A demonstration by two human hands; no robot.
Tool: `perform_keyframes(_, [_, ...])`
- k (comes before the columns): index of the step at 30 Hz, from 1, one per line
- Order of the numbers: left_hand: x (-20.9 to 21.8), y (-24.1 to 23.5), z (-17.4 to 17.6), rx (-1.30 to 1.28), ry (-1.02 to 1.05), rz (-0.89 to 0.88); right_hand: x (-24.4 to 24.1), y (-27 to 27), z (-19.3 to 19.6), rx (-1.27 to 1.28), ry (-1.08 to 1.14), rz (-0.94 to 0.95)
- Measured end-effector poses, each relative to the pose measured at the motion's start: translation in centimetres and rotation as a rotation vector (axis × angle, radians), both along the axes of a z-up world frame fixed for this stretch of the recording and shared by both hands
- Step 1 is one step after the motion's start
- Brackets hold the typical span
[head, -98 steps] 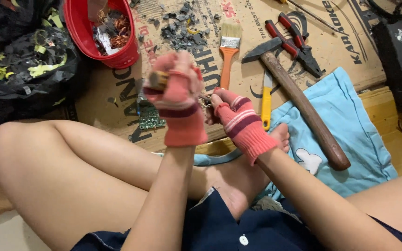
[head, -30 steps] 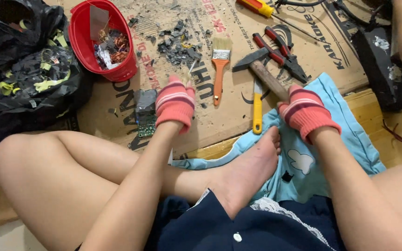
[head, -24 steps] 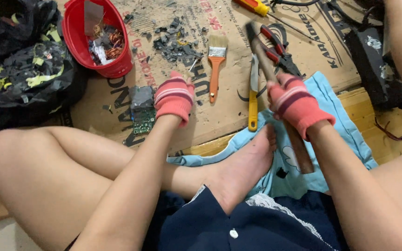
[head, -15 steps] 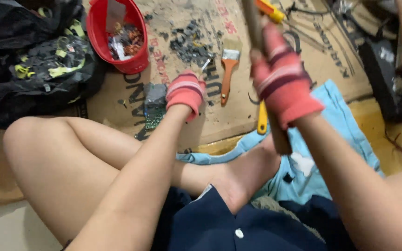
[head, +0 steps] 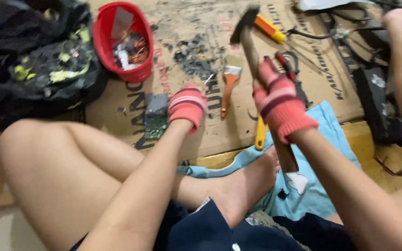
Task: The person sits on a cardboard sheet on the floor and uses a hammer to strike a small cylindrical object, then strips the copper wire from it by hand. The stripped copper wire is placed into a red bucket, and the remaining plastic casing is discarded into a black bag.
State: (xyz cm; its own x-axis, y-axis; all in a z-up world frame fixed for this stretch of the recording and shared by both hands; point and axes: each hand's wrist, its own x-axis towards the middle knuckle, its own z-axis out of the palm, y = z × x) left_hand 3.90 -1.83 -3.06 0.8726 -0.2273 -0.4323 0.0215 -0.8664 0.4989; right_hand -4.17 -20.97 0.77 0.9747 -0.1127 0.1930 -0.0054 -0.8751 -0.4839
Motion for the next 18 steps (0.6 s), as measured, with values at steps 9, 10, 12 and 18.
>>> perform_keyframes(9, [1.0,0.9,-1.2,0.012,0.019,0.008,-2.2,3.3,-1.7,0.089,0.257,-0.015])
perform_keyframes(10, [1.0,1.0,-1.5,0.015,0.030,0.003,-1.7,3.4,-0.5,0.081,0.384,-0.119])
perform_keyframes(12, [1.5,-0.4,-1.4,0.007,0.030,-0.046,-1.1,2.2,2.7,0.071,0.495,-0.270])
perform_keyframes(18, [1.6,0.5,-1.9,0.009,0.024,-0.014,1.4,1.4,-2.7,-0.223,-0.715,-0.029])
